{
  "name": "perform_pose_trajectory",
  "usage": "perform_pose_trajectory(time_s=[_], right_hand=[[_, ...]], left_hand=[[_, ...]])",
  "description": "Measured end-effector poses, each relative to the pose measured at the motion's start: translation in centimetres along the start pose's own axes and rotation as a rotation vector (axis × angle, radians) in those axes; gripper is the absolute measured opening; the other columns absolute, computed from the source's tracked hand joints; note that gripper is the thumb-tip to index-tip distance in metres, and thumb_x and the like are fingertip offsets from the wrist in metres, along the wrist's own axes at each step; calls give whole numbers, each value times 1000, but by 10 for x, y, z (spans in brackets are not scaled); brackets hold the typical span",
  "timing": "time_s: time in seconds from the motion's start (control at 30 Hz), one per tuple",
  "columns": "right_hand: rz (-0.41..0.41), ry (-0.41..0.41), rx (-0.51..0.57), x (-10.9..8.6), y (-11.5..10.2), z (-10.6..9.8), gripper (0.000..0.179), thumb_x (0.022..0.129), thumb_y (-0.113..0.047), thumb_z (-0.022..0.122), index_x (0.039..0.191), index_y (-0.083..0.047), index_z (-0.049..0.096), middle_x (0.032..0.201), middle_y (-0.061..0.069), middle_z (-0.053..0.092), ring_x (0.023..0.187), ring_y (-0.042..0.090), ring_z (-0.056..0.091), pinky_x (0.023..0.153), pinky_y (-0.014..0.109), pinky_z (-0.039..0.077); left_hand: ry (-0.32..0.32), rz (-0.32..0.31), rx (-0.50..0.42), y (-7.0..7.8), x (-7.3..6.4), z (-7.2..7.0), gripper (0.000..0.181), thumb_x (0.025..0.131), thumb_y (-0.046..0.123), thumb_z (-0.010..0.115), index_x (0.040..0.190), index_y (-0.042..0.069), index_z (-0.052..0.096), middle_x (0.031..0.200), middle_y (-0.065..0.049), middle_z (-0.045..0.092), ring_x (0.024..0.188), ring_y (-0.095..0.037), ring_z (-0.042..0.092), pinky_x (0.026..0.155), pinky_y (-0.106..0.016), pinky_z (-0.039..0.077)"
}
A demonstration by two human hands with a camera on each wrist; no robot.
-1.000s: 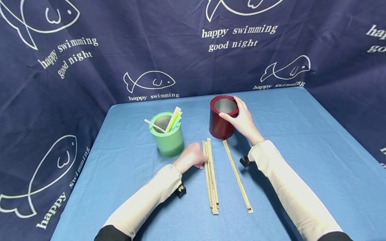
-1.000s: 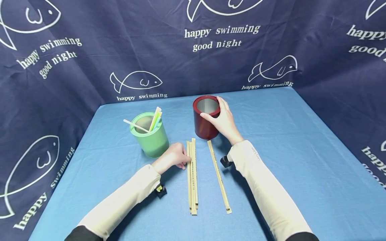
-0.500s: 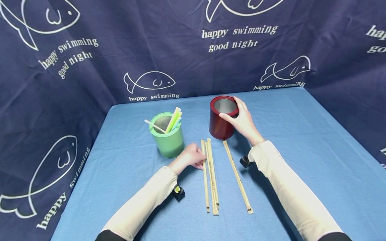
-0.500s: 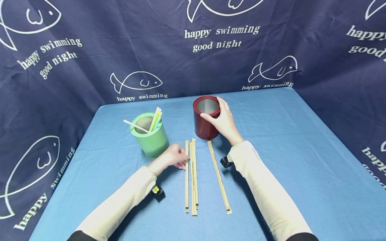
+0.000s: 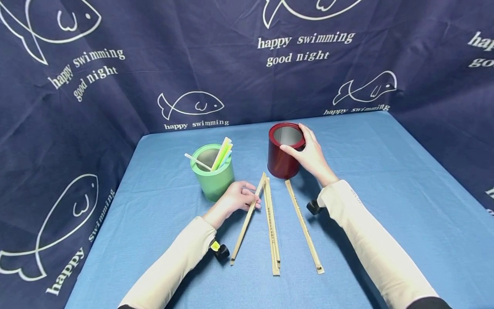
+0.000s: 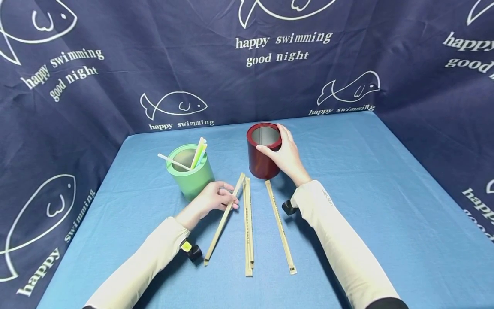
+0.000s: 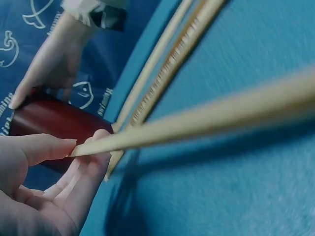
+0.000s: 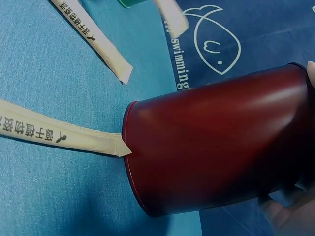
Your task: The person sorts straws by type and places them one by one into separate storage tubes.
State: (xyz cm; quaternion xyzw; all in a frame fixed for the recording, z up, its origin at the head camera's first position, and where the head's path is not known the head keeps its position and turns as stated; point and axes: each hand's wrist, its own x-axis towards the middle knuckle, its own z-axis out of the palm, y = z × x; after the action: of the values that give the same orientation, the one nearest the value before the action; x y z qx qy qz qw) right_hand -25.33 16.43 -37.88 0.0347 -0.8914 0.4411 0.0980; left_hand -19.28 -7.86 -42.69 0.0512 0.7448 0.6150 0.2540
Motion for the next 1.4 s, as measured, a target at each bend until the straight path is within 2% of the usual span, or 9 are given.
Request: perform_pose_trajectory(time_s=[0.13, 0.33, 0.5, 0.63, 0.77, 0.93, 1.07, 1.3, 1.4], right_hand=[[0, -1, -3, 0, -2, 0, 93, 82, -48, 69, 155, -14, 22, 159, 11, 25, 140, 31, 32, 111, 54, 36], [-14, 0, -2, -1, -3, 0, 91, 84, -46, 69, 155, -12, 22, 159, 12, 26, 140, 32, 33, 112, 54, 36], [-8, 2, 10, -1, -3, -1, 92, 83, -48, 69, 155, -13, 22, 159, 10, 25, 140, 31, 32, 112, 54, 35], [-10, 6, 13, -2, -4, -1, 96, 81, -55, 68, 155, -14, 22, 159, 11, 25, 140, 32, 32, 112, 55, 35], [-16, 16, 11, -3, -2, -1, 99, 79, -61, 66, 155, -15, 22, 159, 11, 26, 139, 32, 33, 111, 55, 35], [-19, 12, 8, -2, 0, 0, 95, 81, -52, 69, 155, -15, 22, 159, 11, 26, 140, 32, 33, 112, 54, 34], [-18, 1, 6, -1, 0, -1, 93, 83, -47, 69, 155, -15, 21, 160, 11, 25, 140, 32, 33, 112, 54, 34], [-15, 7, 5, -1, 2, 0, 91, 83, -46, 70, 155, -15, 22, 160, 11, 25, 140, 31, 34, 112, 53, 34], [-15, 8, 2, 0, 2, 0, 92, 83, -46, 70, 155, -14, 22, 159, 11, 25, 140, 32, 34, 112, 53, 35]], left_hand=[[-11, 40, -28, 8, -10, -3, 33, 90, -3, 55, 121, -11, 50, 99, -25, 72, 75, -12, 71, 72, -30, 59], [-48, 117, -89, 23, -25, -4, 34, 91, -4, 55, 122, -19, 52, 109, -31, 67, 79, -10, 70, 86, -40, 58], [-52, 205, -76, 38, -36, -7, 30, 91, -2, 58, 119, -13, 57, 109, -28, 68, 84, -8, 71, 90, -45, 55], [-25, 277, -40, 53, -43, -9, 27, 91, 1, 59, 117, -6, 59, 107, -21, 71, 88, -8, 71, 87, -36, 57], [12, 376, -60, 70, -49, -9, 26, 91, 1, 59, 116, -5, 59, 103, -14, 73, 92, -13, 72, 86, -31, 57], [61, 548, -159, 89, -52, -6, 24, 90, -5, 58, 114, -11, 56, 96, -4, 73, 91, -12, 72, 92, -35, 56], [115, 669, -218, 101, -52, -3, 23, 91, -5, 57, 113, -11, 55, 93, 4, 73, 90, -12, 72, 91, -37, 56], [182, 830, -356, 118, -48, 5, 20, 91, -8, 55, 111, -12, 53, 95, 3, 73, 93, -15, 72, 93, -39, 55], [234, 918, -401, 124, -45, 8, 16, 91, -10, 54, 107, -7, 55, 96, 2, 74, 93, -14, 72, 92, -37, 55]])
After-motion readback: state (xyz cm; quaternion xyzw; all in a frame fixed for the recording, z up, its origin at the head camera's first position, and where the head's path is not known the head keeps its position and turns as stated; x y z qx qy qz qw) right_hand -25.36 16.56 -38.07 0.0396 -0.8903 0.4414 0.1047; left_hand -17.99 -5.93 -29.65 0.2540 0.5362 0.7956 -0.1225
